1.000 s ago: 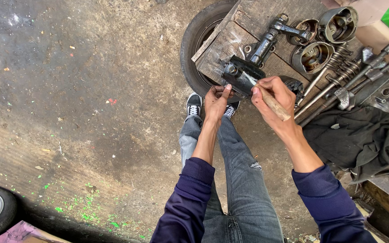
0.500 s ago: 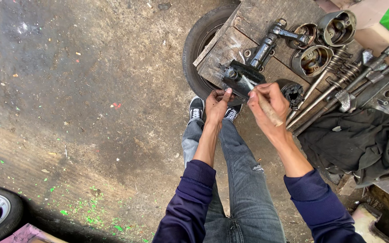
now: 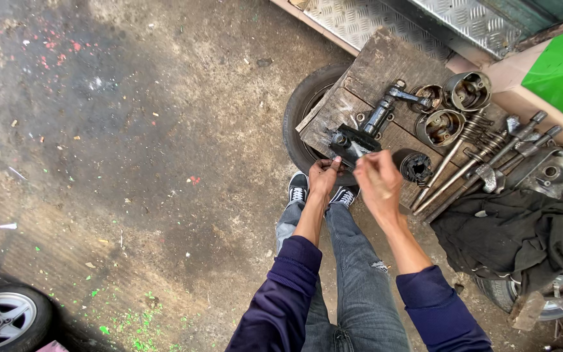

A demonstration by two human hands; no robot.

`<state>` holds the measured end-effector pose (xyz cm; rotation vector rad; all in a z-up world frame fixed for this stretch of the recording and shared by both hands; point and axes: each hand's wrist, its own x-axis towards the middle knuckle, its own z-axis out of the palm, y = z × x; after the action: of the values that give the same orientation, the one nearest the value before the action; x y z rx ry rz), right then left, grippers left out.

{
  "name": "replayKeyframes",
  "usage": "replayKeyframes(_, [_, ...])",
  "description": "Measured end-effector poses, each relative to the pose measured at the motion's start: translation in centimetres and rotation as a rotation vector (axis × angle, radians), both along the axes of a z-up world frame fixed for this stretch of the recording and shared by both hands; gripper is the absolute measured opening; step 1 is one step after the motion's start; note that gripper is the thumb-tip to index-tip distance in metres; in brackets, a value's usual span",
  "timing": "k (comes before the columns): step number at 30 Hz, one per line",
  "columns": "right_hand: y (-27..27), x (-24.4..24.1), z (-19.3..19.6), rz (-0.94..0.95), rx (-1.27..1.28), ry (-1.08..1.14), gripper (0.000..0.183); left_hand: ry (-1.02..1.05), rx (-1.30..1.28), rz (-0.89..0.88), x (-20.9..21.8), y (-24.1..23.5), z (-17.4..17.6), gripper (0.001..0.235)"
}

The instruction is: The person cleans a dark metal part using a chisel and hammer. They repeatedly strike the part to remove residue, then place the tools down and pick up a rag to wipe the part.

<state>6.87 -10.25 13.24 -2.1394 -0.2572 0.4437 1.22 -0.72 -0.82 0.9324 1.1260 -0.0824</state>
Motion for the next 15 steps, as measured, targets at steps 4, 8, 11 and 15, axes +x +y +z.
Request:
replayKeyframes(4, [0.0, -1.1, 0.6, 0.119, 0.093, -0.179, 0.012, 0.075, 0.044, -0.021, 0.3, 0.2, 0.0, 0.037])
replayKeyframes(8, [0.2, -1.7, 1.4, 0.091, 0.110, -0.184, 0.014, 0.087, 0.125, -0.060, -0.1, -0.2, 0.1, 0.037])
replayKeyframes(11, [0.1, -2.1, 1.5, -0.008, 0.148, -0.057, 0.013, 0.001, -0.020, 0.005, -0.9, -0.6, 0.5, 0.040])
replayKeyframes(15, [1.3, -1.7, 0.8, -0.018, 0.154, -0.047, 0.011, 0.025, -0.059, -0.059, -1.1, 0.2, 2.1, 0.048])
